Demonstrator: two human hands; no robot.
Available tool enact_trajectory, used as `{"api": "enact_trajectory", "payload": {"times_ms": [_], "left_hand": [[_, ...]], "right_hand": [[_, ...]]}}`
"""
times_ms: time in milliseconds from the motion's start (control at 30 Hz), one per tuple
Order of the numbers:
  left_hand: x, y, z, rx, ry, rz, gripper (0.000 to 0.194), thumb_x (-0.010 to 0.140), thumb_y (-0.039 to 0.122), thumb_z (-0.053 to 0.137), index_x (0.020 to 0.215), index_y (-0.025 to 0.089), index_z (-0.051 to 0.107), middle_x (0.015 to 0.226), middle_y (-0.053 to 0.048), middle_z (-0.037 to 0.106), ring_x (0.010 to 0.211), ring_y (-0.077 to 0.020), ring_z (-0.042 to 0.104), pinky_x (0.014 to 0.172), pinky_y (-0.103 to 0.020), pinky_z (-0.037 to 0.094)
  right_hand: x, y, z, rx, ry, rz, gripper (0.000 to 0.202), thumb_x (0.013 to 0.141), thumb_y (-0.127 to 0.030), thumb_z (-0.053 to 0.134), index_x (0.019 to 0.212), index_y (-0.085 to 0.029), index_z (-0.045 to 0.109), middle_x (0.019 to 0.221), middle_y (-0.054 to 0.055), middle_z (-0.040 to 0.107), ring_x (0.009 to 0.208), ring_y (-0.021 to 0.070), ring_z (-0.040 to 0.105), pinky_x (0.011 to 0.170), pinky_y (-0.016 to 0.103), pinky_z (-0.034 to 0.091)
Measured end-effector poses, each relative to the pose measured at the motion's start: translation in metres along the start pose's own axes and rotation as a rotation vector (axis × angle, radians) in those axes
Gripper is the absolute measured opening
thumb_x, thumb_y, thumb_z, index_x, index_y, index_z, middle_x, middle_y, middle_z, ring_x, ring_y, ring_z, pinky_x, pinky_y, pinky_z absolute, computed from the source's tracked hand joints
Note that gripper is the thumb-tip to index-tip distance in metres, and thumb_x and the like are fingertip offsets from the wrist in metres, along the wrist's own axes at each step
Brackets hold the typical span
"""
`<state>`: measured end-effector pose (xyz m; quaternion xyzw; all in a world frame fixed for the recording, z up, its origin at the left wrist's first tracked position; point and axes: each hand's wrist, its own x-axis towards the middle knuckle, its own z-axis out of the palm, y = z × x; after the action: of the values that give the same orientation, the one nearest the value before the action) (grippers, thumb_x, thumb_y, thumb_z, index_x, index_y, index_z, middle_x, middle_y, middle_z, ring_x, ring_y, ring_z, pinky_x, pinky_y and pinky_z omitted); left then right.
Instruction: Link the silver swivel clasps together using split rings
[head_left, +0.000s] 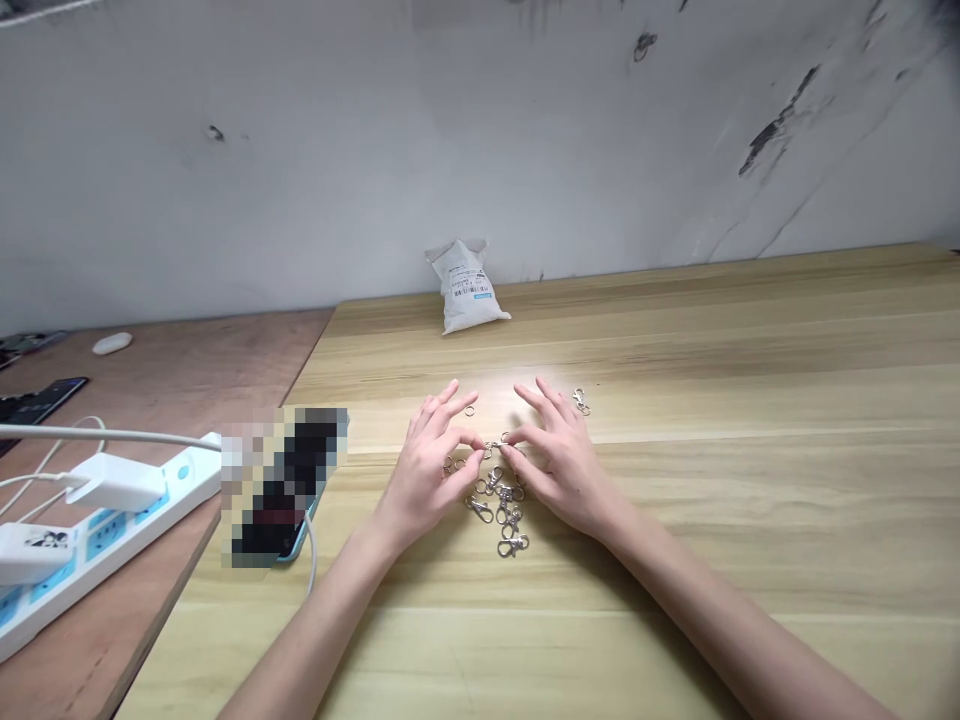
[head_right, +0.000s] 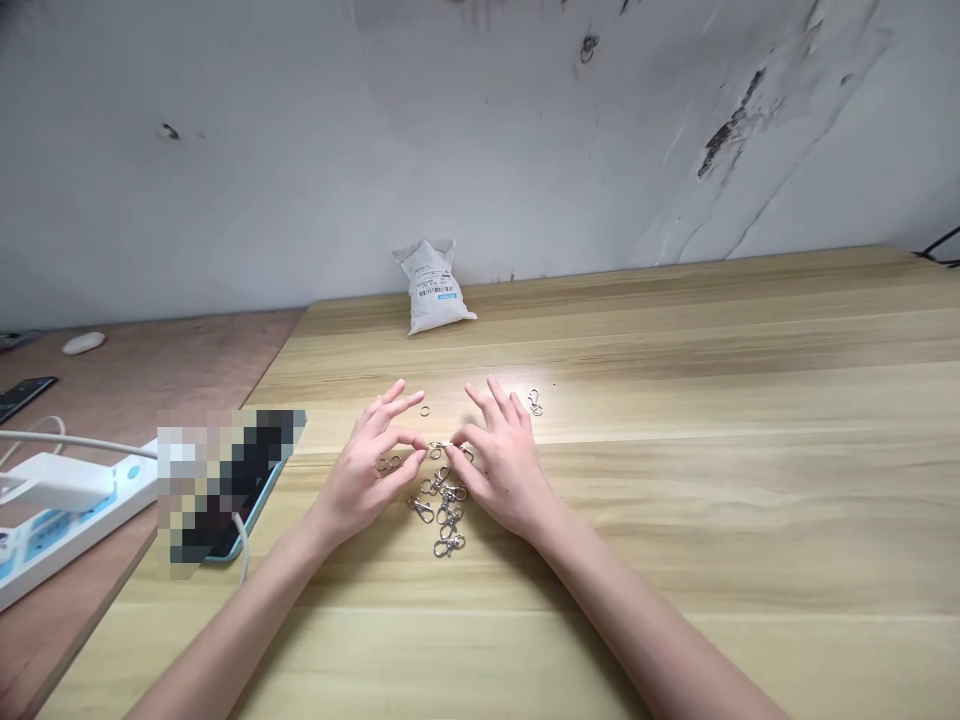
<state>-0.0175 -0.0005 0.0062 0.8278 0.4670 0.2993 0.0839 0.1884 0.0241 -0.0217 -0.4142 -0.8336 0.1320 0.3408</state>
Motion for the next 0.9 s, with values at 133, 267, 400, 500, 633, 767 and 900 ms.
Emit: {"api": "enact_trajectory", "payload": {"times_ms": [133, 267, 400, 500, 633, 767, 900], "left_hand": [[-0.001, 0.002, 0.000, -0.051, 0.010, -0.006, 0.009, 0.091, 0.016, 0.054, 0.091, 0.020, 0.062, 0.143, -0.008, 0.049, 0.146, -0.0263, 0.026, 0.119, -0.059, 0.020], [-0.001, 0.010, 0.001, -0.094, 0.018, -0.022, 0.010, 0.092, 0.016, 0.053, 0.090, 0.020, 0.062, 0.145, -0.007, 0.049, 0.147, -0.0246, 0.024, 0.121, -0.057, 0.016], [0.001, 0.020, 0.004, -0.081, 0.049, -0.016, 0.009, 0.092, 0.016, 0.054, 0.093, 0.020, 0.062, 0.143, -0.006, 0.050, 0.146, -0.0237, 0.027, 0.122, -0.056, 0.015], [0.000, 0.025, 0.006, -0.077, 0.080, -0.032, 0.009, 0.092, 0.016, 0.053, 0.096, 0.021, 0.061, 0.142, -0.006, 0.051, 0.145, -0.0233, 0.028, 0.121, -0.055, 0.018], [-0.002, 0.025, 0.009, -0.111, 0.061, -0.080, 0.012, 0.094, 0.015, 0.049, 0.099, 0.021, 0.058, 0.141, -0.006, 0.050, 0.143, -0.0227, 0.029, 0.116, -0.052, 0.029], [-0.002, 0.022, 0.008, -0.121, 0.103, -0.128, 0.010, 0.095, 0.016, 0.050, 0.099, 0.022, 0.057, 0.140, -0.006, 0.051, 0.142, -0.0229, 0.031, 0.114, -0.051, 0.031], [-0.002, 0.020, 0.006, -0.134, 0.138, -0.207, 0.008, 0.095, 0.020, 0.051, 0.098, 0.023, 0.058, 0.137, -0.005, 0.053, 0.141, -0.0233, 0.033, 0.112, -0.052, 0.032]], "right_hand": [[0.000, -0.004, 0.000, -0.076, 0.017, -0.038, 0.018, 0.091, -0.034, 0.056, 0.095, -0.022, 0.070, 0.146, 0.012, 0.046, 0.145, 0.0321, 0.026, 0.113, 0.061, 0.023], [0.000, -0.012, 0.002, -0.181, 0.075, -0.113, 0.021, 0.089, -0.040, 0.061, 0.093, -0.021, 0.070, 0.143, 0.012, 0.051, 0.144, 0.0332, 0.027, 0.115, 0.061, 0.019], [0.000, -0.020, 0.003, -0.246, 0.144, -0.136, 0.018, 0.093, -0.026, 0.054, 0.088, -0.020, 0.071, 0.135, 0.010, 0.058, 0.143, 0.0318, 0.030, 0.115, 0.059, 0.019], [-0.001, -0.023, 0.004, -0.273, 0.146, -0.142, 0.020, 0.094, -0.020, 0.050, 0.093, -0.019, 0.070, 0.133, 0.010, 0.060, 0.141, 0.0304, 0.033, 0.116, 0.058, 0.020], [-0.001, -0.022, 0.006, -0.281, 0.110, -0.149, 0.022, 0.096, -0.021, 0.048, 0.103, -0.019, 0.068, 0.132, 0.010, 0.060, 0.139, 0.0291, 0.036, 0.115, 0.057, 0.022], [-0.002, -0.023, 0.003, -0.285, 0.132, -0.129, 0.021, 0.095, -0.027, 0.051, 0.109, -0.019, 0.065, 0.130, 0.011, 0.060, 0.137, 0.0284, 0.039, 0.114, 0.055, 0.025], [-0.001, -0.028, -0.001, -0.280, 0.243, -0.087, 0.015, 0.093, -0.027, 0.055, 0.101, -0.019, 0.065, 0.121, 0.010, 0.065, 0.131, 0.0269, 0.047, 0.114, 0.056, 0.023]]}}
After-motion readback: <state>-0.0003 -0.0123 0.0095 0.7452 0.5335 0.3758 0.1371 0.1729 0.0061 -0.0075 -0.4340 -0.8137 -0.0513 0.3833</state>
